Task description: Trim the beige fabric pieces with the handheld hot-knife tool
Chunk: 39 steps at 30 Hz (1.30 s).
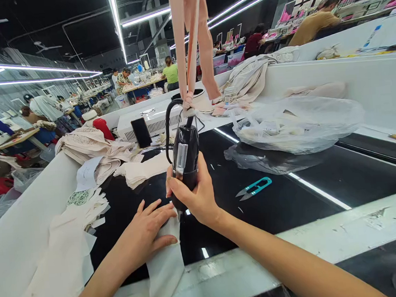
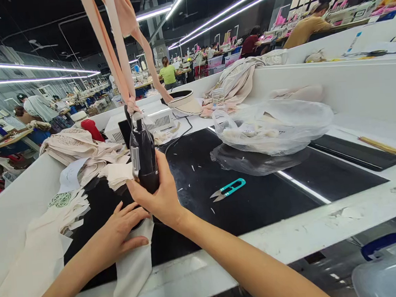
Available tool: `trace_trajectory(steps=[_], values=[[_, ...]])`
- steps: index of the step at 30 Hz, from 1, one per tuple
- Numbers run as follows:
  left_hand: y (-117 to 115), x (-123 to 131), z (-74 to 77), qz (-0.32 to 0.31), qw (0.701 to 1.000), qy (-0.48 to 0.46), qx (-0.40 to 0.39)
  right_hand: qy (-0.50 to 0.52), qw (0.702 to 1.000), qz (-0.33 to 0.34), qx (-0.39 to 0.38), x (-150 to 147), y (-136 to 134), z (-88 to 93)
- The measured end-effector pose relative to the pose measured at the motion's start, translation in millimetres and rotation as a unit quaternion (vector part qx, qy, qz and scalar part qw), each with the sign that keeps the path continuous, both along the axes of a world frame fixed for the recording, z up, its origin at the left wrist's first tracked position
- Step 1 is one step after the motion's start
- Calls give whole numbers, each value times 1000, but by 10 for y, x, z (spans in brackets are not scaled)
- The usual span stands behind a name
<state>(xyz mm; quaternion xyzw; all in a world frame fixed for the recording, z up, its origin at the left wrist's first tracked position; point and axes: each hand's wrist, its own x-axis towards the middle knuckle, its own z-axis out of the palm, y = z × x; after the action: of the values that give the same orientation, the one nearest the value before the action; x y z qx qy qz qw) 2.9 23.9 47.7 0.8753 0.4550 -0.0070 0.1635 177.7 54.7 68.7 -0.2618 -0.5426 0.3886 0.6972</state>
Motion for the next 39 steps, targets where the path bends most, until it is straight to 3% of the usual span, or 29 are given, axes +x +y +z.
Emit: trace_trajectory(steps=[11,25,39], values=[[14,-4,-38,-14,1000,10,14,32,999,42,-8,3,18,39],[13,29,28,-7,1000,-7,-4,7,1000,21,-2,-33,48,1],[22,12,27,0,1000,0,-11,0,999,35,-11,-48,-97,26]])
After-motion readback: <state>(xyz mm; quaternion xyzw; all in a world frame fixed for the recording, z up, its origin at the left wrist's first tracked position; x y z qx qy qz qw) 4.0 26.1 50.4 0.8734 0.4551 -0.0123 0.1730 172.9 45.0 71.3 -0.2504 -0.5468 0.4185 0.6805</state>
